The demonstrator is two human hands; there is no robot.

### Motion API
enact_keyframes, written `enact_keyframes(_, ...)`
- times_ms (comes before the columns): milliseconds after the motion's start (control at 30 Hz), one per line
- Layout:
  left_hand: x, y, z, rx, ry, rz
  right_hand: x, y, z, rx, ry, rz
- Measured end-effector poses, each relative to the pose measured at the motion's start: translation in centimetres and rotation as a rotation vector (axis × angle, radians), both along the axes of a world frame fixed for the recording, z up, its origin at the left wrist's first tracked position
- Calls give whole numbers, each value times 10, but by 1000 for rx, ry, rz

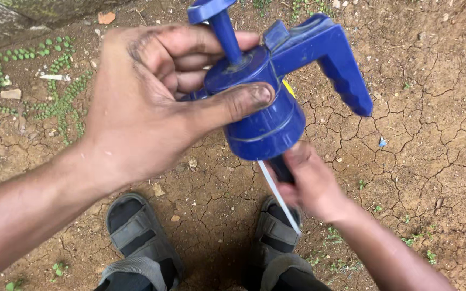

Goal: The person assembles a pump pressure garden sprayer, threading the pump handle and hose parts into the blue and yellow bottle body and tightening the pump lid. They then pump the handle repeatedly to pressurize the sprayer and spray liquid onto the soil and plants along a garden bed edge.

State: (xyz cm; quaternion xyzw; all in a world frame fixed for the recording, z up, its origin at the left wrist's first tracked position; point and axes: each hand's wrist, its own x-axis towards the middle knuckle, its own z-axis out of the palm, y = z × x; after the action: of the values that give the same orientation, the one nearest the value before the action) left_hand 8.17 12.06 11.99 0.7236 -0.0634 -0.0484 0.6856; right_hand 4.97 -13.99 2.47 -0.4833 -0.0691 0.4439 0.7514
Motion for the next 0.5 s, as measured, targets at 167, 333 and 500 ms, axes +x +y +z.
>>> enact_keyframes(167, -2, 1, 7, 90, -119, -29, 2, 3, 12, -139, -199, -99)
enact_keyframes(333, 1, -5, 7, 28, -180, -19, -2, 17, 28, -497, -528, -171)
enact_keyframes(500, -9, -1, -1, -89, -167, -84, 10, -3, 26, 180, 330, 114)
